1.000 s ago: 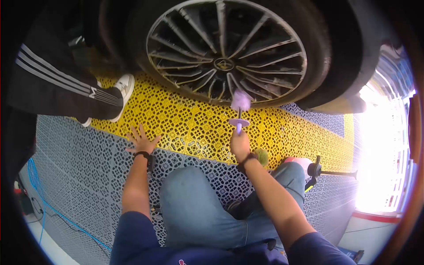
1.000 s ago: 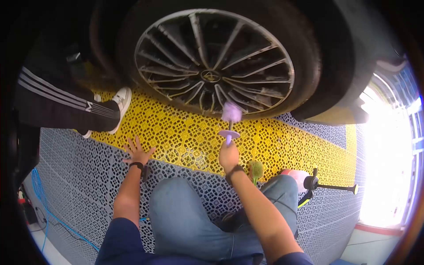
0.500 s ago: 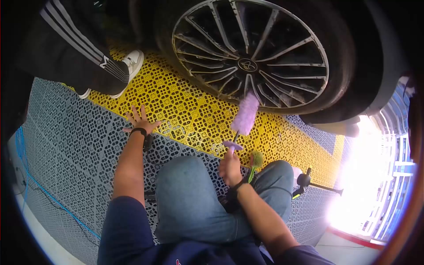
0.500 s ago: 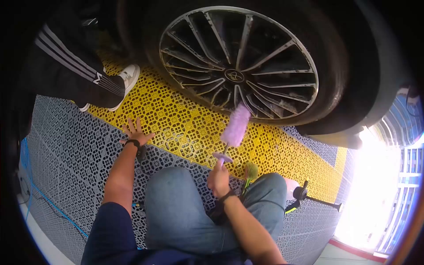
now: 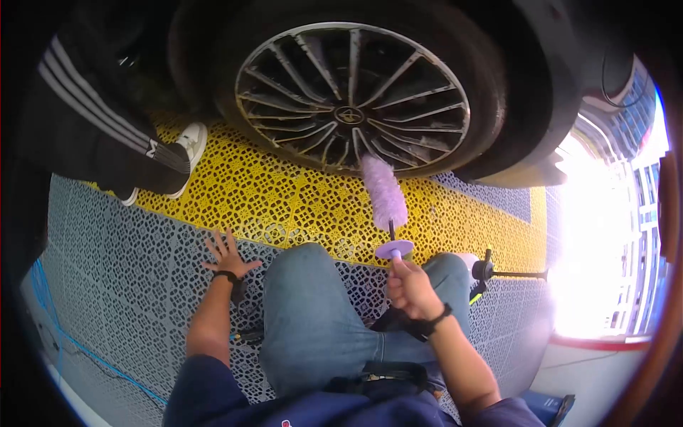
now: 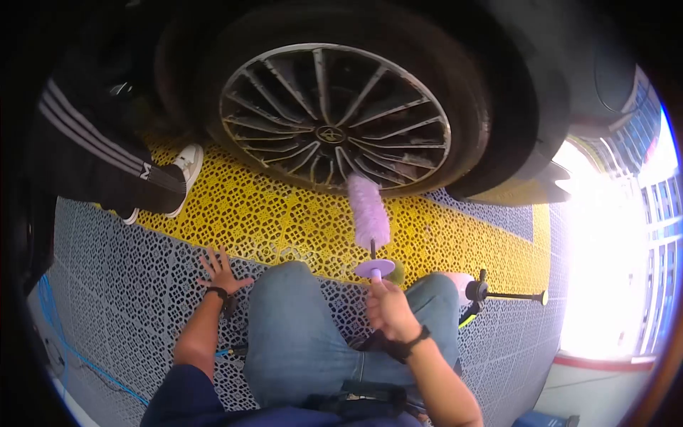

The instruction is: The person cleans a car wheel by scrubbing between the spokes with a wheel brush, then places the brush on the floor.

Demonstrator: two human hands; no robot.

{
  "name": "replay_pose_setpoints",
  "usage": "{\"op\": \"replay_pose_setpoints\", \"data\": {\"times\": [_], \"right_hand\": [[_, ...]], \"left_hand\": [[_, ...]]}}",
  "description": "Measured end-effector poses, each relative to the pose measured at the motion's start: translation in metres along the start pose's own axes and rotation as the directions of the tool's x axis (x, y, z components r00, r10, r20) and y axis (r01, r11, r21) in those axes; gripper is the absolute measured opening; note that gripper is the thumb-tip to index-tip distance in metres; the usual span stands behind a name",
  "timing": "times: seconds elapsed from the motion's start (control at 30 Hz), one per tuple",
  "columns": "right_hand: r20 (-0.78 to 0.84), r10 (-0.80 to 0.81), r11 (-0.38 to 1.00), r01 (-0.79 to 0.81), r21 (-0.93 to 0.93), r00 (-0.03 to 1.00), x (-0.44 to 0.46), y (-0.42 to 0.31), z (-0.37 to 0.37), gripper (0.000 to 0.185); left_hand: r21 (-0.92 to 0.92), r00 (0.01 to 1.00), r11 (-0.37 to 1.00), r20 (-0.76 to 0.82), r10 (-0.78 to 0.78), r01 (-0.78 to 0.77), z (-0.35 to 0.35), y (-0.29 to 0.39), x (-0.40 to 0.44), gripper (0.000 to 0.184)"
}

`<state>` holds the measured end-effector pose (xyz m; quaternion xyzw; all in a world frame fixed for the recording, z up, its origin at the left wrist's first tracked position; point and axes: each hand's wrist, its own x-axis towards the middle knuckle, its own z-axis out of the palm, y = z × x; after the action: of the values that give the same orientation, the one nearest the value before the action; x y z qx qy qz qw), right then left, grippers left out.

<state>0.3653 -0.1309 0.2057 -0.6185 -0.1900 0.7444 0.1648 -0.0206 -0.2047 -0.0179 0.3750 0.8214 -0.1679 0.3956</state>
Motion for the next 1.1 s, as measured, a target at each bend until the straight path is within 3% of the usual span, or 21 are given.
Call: {"op": "replay_pose_setpoints", "data": {"times": [0.03,0.1,0.13,0.23,0.3,0.33,0.4,0.43,0.5,0.57,0.7,0.8,0.87,0.9,0.97,1.07,1.1], "right_hand": [[-0.01,-0.009,1.0,0.009,0.009,1.0,-0.022,-0.006,0.004,0.031],[-0.065,-0.029,0.972,0.013,-0.235,0.997,-0.072,-0.011,0.009,0.027],[-0.064,-0.028,0.971,0.012,-0.239,0.998,-0.095,-0.01,0.01,0.027],[-0.11,-0.045,0.981,0.023,-0.19,0.993,-0.142,-0.014,0.003,0.025],[-0.16,-0.129,0.992,0.126,-0.027,0.979,-0.159,-0.011,-0.001,0.022],[-0.165,-0.134,0.991,0.133,-0.015,0.977,-0.152,-0.013,-0.006,0.022],[-0.198,-0.35,0.935,0.328,-0.135,0.916,-0.121,-0.034,-0.015,0.023],[-0.133,-0.318,0.947,0.309,-0.082,0.939,-0.098,-0.059,-0.015,0.024],[0.014,-0.42,0.892,0.416,-0.175,0.907,-0.024,-0.096,-0.021,0.03],[0.026,-0.49,0.866,0.49,-0.097,0.871,0.045,-0.117,-0.006,0.031],[-0.03,-0.566,0.824,0.566,0.008,0.824,0.031,-0.076,0.02,0.027],[-0.065,-0.316,0.946,0.32,0.061,0.947,-0.019,-0.042,0.025,0.026],[-0.036,-0.346,0.937,0.347,0.034,0.937,0.0,-0.076,0.021,0.033],[-0.01,-0.488,0.873,0.488,-0.011,0.873,0.033,-0.102,0.005,0.035],[0.052,-0.483,0.876,0.481,0.04,0.874,0.076,-0.158,-0.01,0.034],[0.189,-0.34,0.883,0.244,0.4,0.921,0.041,-0.115,0.007,0.032],[0.404,-0.317,0.827,0.042,0.56,0.858,0.045,-0.083,-0.012,0.03]], "left_hand": [[-0.022,1.0,1.0,0.002,-0.005,0.005,0.005,-0.006,0.011,0.142],[-0.044,0.998,0.998,0.049,-0.04,0.042,-0.002,0.001,0.012,0.145],[-0.047,0.998,0.998,0.05,-0.042,0.045,-0.003,0.001,0.009,0.145],[-0.016,0.994,0.995,0.043,-0.103,0.103,-0.013,0.01,0.002,0.14],[-0.006,0.995,0.995,0.022,-0.1,0.1,-0.009,0.009,0.004,0.139],[-0.016,0.994,0.994,0.02,-0.106,0.106,-0.006,0.01,0.007,0.137],[0.017,0.993,0.993,0.023,-0.119,0.118,0.0,0.008,0.011,0.135],[0.024,0.992,0.992,0.01,-0.123,0.122,0.002,0.007,0.014,0.134],[0.004,0.994,0.994,-0.008,-0.111,0.111,0.005,0.004,0.016,0.134],[0.005,0.993,0.993,0.005,-0.115,0.115,-0.007,0.014,0.005,0.134],[0.023,0.993,0.993,-0.008,-0.119,0.119,-0.001,0.005,0.009,0.135],[0.013,0.994,0.994,0.02,-0.108,0.108,0.001,0.009,0.005,0.134],[0.002,0.992,0.992,0.026,-0.125,0.125,-0.003,0.011,0.009,0.134],[-0.018,0.993,0.993,0.032,-0.116,0.116,-0.005,0.013,0.005,0.134],[-0.037,0.997,0.996,-0.004,-0.083,0.083,0.007,0.012,0.012,0.135],[-0.025,0.992,0.997,-0.1,-0.073,0.071,0.034,-0.004,0.024,0.129],[0.023,0.988,0.998,-0.148,-0.052,0.056,0.068,-0.016,0.046,0.121]]}}
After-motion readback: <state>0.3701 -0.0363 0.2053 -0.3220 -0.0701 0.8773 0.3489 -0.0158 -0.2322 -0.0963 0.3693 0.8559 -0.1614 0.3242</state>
